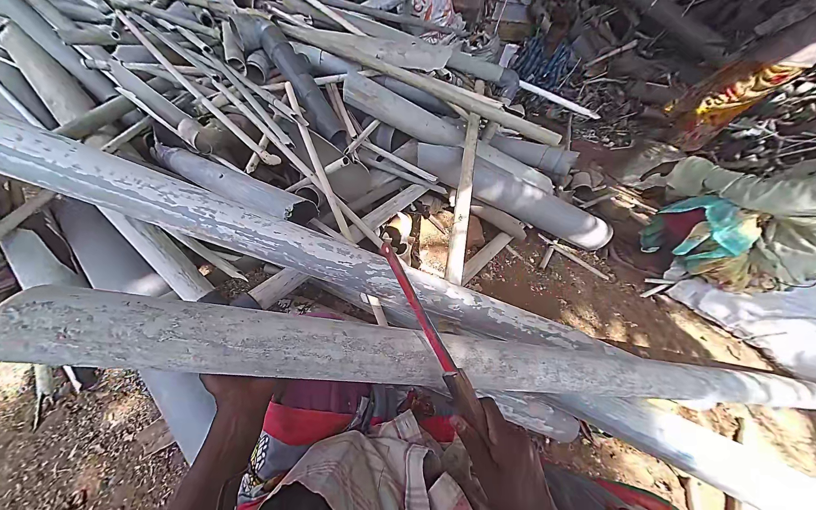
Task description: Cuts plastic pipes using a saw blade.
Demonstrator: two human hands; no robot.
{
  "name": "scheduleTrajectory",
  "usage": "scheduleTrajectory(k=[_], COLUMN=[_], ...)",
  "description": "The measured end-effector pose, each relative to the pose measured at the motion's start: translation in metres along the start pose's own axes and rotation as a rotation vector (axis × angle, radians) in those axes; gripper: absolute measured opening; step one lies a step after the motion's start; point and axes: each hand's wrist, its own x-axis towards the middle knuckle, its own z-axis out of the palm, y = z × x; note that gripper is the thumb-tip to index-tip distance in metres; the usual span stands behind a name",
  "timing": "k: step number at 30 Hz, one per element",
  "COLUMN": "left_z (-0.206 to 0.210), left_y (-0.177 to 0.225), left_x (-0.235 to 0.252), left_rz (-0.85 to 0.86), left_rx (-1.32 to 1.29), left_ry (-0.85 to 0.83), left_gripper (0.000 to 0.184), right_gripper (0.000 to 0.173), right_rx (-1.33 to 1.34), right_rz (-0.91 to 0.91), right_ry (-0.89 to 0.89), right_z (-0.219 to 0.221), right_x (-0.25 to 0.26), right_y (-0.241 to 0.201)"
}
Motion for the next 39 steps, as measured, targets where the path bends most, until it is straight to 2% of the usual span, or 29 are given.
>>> scheduleTrajectory(k=[3, 5, 7, 8, 9, 14, 16, 17, 19, 21, 23, 26, 28, 30, 31, 34, 36, 37, 39], left_z=[0.022, 0.030, 0.038, 0.040, 0.041, 0.041, 0.030, 0.022, 0.008, 0.002, -0.006, -0.011, -0.012, -0.016, -0.021, -0.010, 0.005, 0.012, 0.014], left_y=[0.004, 0.006, 0.007, 0.006, 0.006, 0.005, 0.005, 0.006, 0.006, 0.006, 0.006, 0.003, -0.001, -0.003, -0.005, -0.011, -0.018, -0.020, -0.018], left_x=[-0.014, -0.021, -0.025, -0.026, -0.025, -0.026, -0.022, -0.017, -0.007, -0.003, 0.000, 0.002, 0.005, 0.016, 0.023, 0.031, 0.037, 0.034, 0.030], left_rz=[0.033, 0.024, 0.009, 0.006, 0.009, 0.017, 0.003, -0.021, -0.072, -0.104, -0.108, -0.086, -0.093, -0.112, -0.141, -0.162, -0.123, -0.141, -0.213], left_rx=[0.054, 0.070, 0.071, 0.066, 0.063, 0.065, 0.053, 0.021, -0.047, -0.103, -0.134, -0.232, -0.325, -0.351, -0.372, -0.382, -0.388, -0.425, -0.436], left_ry=[-0.022, -0.006, -0.001, 0.006, 0.008, 0.018, -0.048, -0.104, -0.206, -0.245, -0.301, -0.412, -0.463, -0.523, -0.568, -0.650, -0.658, -0.659, -0.704], left_gripper=[0.074, 0.068, 0.063, 0.061, 0.060, 0.059, 0.069, 0.079, 0.093, 0.096, 0.096, 0.089, 0.081, 0.072, 0.065, 0.046, 0.049, 0.051, 0.047], right_gripper=[0.057, 0.057, 0.050, 0.047, 0.045, 0.054, 0.053, 0.050, 0.047, 0.044, 0.043, 0.044, 0.044, 0.044, 0.043, 0.048, 0.050, 0.049, 0.049], right_rx=[0.252, 0.151, -0.111, -0.126, -0.099, 0.071, -0.041, -0.102, -0.142, -0.139, -0.113, -0.085, -0.031, -0.012, -0.005, 0.028, -0.048, -0.095, -0.147], right_rz=[-0.228, -0.295, -0.210, -0.100, -0.021, -0.240, -0.301, -0.272, -0.096, 0.124, 0.453, 0.858, 0.944, 0.872, 0.775, 0.358, 0.151, 0.143, 0.316], right_ry=[0.272, 0.343, 0.220, 0.056, -0.020, 0.278, 0.280, 0.212, 0.050, 0.006, -0.044, -0.009, 0.041, -0.032, -0.066, -0.093, -0.069, -0.039, -0.007], right_z=[-0.011, 0.000, 0.018, 0.019, 0.017, -0.002, 0.006, 0.012, 0.018, 0.010, -0.014, -0.057, -0.067, -0.060, -0.048, -0.008, 0.005, 0.006, -0.003], right_x=[0.000, 0.001, 0.001, -0.001, -0.002, -0.001, 0.004, 0.003, -0.007, -0.017, -0.022, -0.021, -0.024, -0.024, -0.026, -0.039, -0.038, -0.036, -0.028], right_y=[-0.009, 0.000, 0.012, 0.011, 0.007, -0.010, -0.005, 0.003, 0.020, 0.044, 0.075, 0.136, 0.155, 0.131, 0.110, 0.045, 0.029, 0.033, 0.060])
